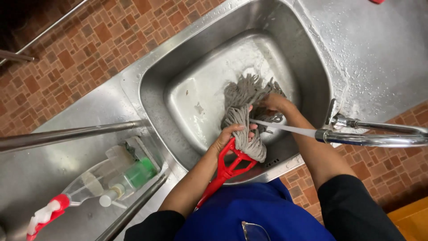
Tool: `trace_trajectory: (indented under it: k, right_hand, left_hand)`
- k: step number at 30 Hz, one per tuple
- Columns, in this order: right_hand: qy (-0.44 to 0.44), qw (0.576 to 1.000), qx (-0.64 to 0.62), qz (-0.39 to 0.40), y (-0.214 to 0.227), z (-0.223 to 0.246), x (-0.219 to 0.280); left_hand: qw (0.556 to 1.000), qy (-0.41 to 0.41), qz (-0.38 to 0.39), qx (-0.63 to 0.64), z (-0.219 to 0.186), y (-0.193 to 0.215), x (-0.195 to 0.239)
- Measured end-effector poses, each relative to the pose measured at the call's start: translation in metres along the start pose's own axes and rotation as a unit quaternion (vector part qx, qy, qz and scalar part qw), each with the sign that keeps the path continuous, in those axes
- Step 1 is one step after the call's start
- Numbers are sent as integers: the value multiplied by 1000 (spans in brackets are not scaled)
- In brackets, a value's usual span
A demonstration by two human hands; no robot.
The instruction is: The person rinses a grey mop head under running water in a stainless steel sink. They repeatedly squeeze and wring the mop head by hand to remove excess water and soap suds.
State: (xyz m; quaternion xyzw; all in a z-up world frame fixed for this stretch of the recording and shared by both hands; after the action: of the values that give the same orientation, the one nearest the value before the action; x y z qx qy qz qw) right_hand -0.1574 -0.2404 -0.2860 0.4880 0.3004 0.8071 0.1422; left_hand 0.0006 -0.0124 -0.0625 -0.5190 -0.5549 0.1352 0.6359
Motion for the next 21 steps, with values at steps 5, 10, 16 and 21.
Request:
trace_trajectory:
  k: [5,10,16,21]
  right_hand:
    - [-12,996,-81,35,84,98,145]
    - [31,998,9,57,146,165,271]
    - [25,995,-91,21,186,182,318]
    - [115,974,-191,42,197,199,337]
  left_hand:
    - [998,-4,-58,-6,-7,-9,-12]
    - [993,-2,-116,-7,10,40,-82]
    - [995,15,-71,63,32,24,-73]
    - [998,17,-59,15,26,-13,-39]
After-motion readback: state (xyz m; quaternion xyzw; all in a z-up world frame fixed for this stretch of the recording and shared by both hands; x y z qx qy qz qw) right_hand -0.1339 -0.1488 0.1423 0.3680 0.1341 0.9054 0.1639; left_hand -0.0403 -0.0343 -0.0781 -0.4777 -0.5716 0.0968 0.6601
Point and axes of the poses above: each hand's wrist, its own x-axis away from the middle knuckle, its own y-axis out of the back of the hand, z = x × y, the point moved 1 cm from there along -x, towards the middle knuckle
